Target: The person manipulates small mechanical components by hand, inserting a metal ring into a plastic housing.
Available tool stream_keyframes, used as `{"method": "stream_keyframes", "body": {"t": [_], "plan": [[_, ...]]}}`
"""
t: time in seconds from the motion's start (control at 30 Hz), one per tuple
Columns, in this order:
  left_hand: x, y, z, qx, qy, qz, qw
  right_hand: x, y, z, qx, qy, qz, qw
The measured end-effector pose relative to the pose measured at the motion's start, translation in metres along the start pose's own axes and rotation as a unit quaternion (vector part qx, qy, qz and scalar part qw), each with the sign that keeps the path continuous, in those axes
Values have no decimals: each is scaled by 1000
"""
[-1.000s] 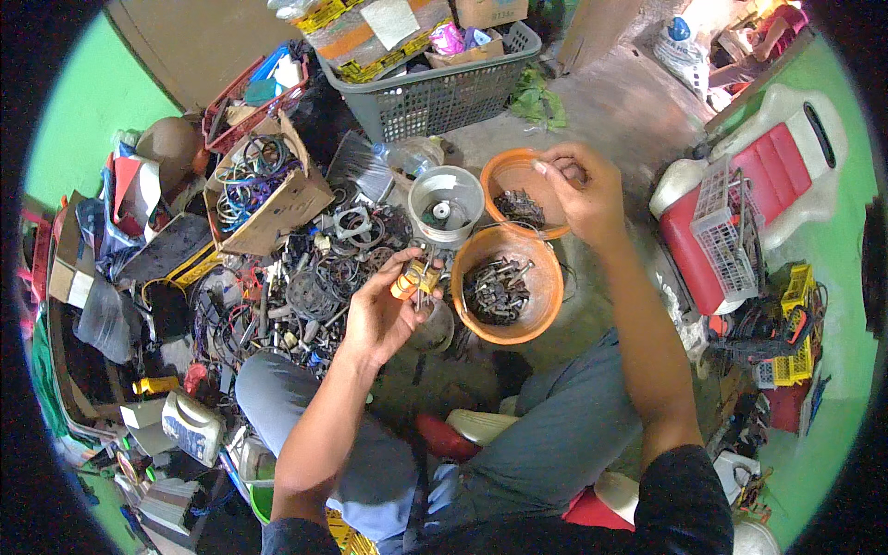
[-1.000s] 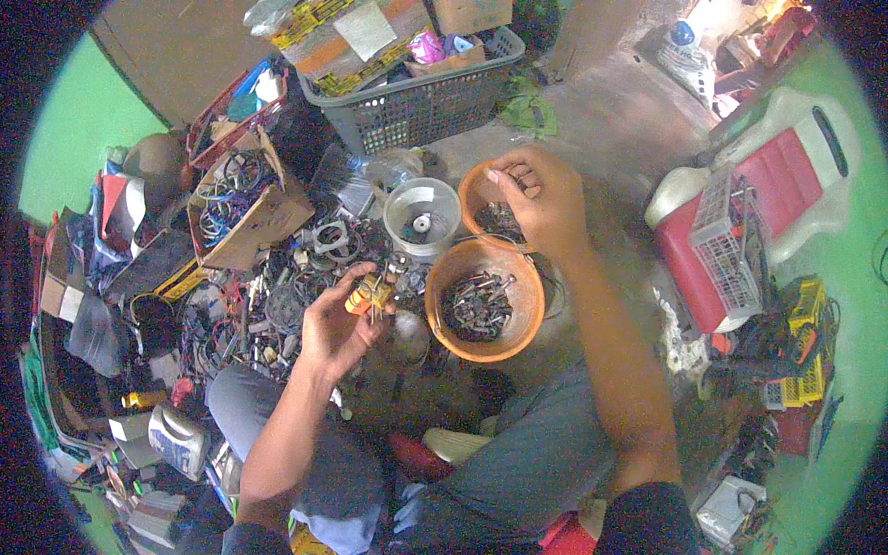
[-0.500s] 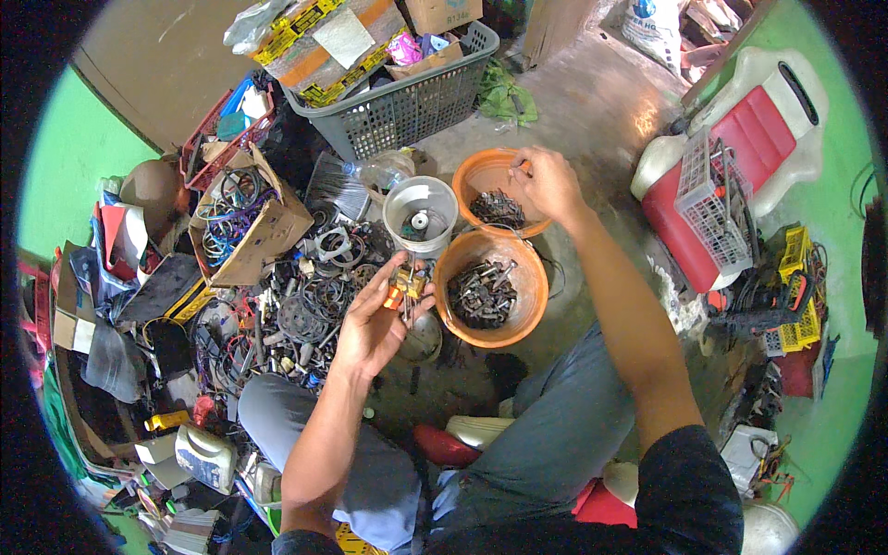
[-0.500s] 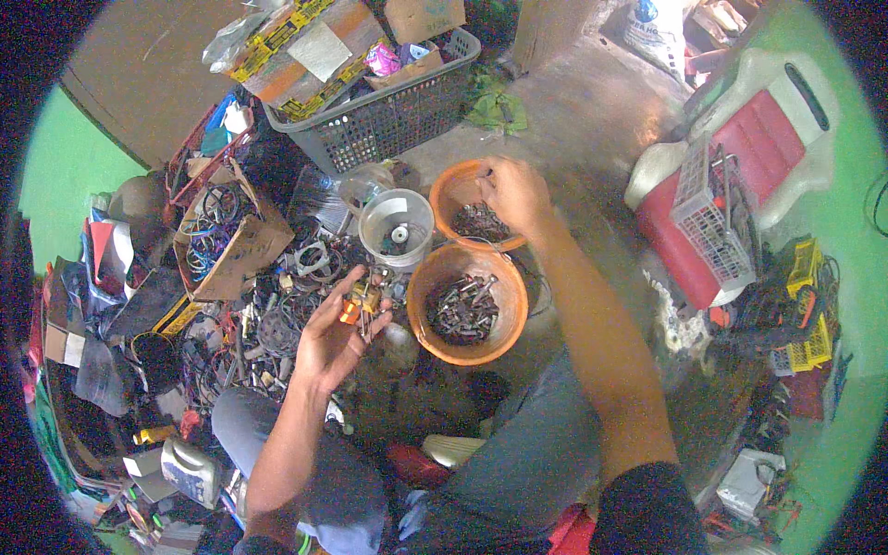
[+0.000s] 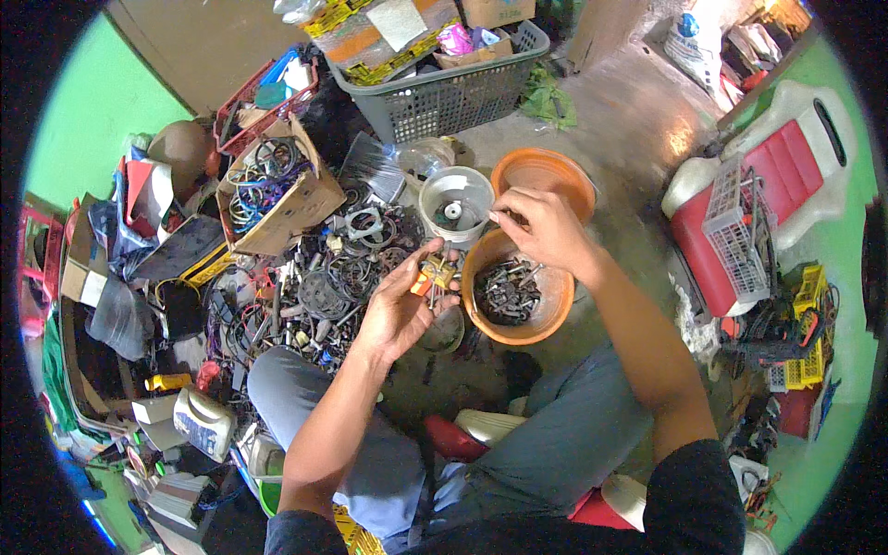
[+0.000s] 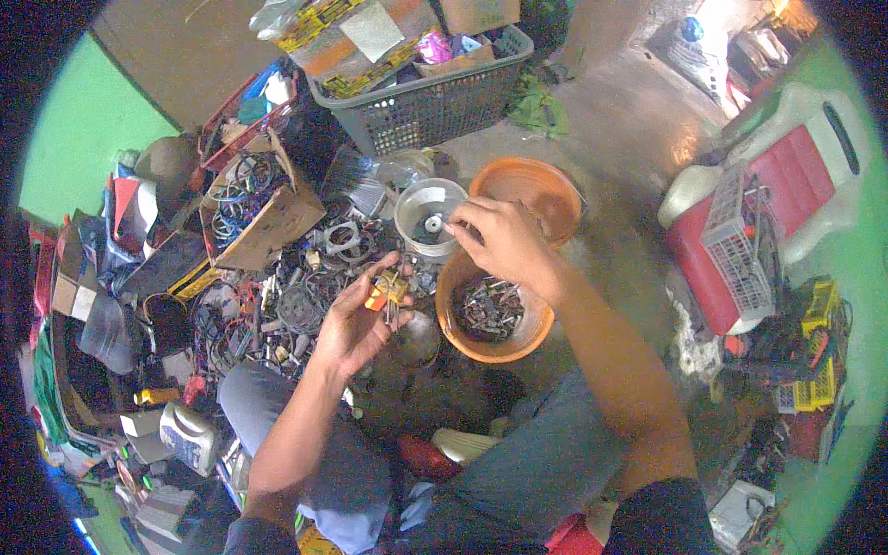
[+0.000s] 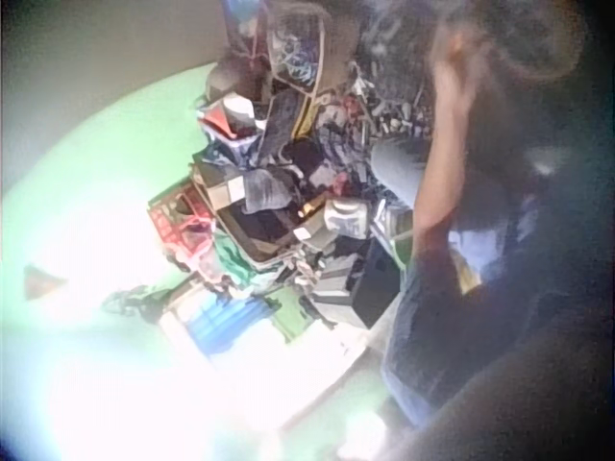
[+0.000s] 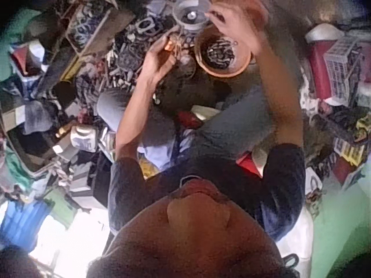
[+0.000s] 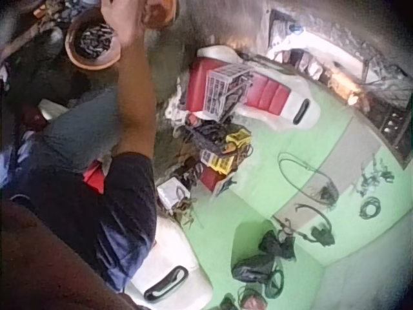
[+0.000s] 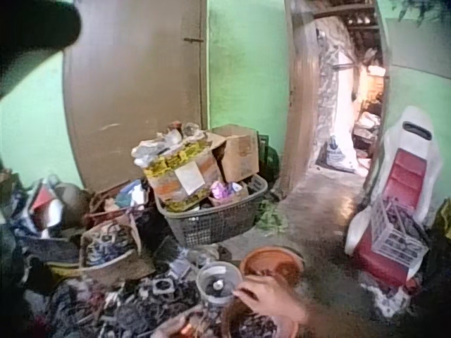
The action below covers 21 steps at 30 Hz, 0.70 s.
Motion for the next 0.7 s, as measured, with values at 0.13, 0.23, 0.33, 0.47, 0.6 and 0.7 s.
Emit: {"method": "stream_keyframes", "body": {"t": [0.13, 0.23, 0.33, 0.47, 0.6, 0.7], "plan": [[1, 1, 1, 8, 25, -16, 1000, -6, 3, -30, -63, -94, 0, 994], [3, 1, 0, -1, 8, 1, 1000, -14, 10, -48, -105, -161, -27, 981], [3, 1, -1, -2, 2, 3, 1000, -15, 14, -59, -100, -188, -40, 976], [5, 1, -3, 3, 14, -1, 1000, -21, 17, -62, -84, -193, -25, 977], [5, 2, -2, 9, 14, -1, 1000, -21, 16, -59, -74, -180, -53, 979], [5, 1, -4, 11, 6, -18, 1000, -23, 18, -57, -103, -183, -76, 975]]}}
Point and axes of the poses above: each hand's wrist, its own y-axis away from the middle knuckle, its own x-axis out of the back of the hand, z = x × y, the point moved 4 cm from there along -y, towards the middle knuckle, and after that the axes turned 10 degrees about z, right-handed, at the moved point
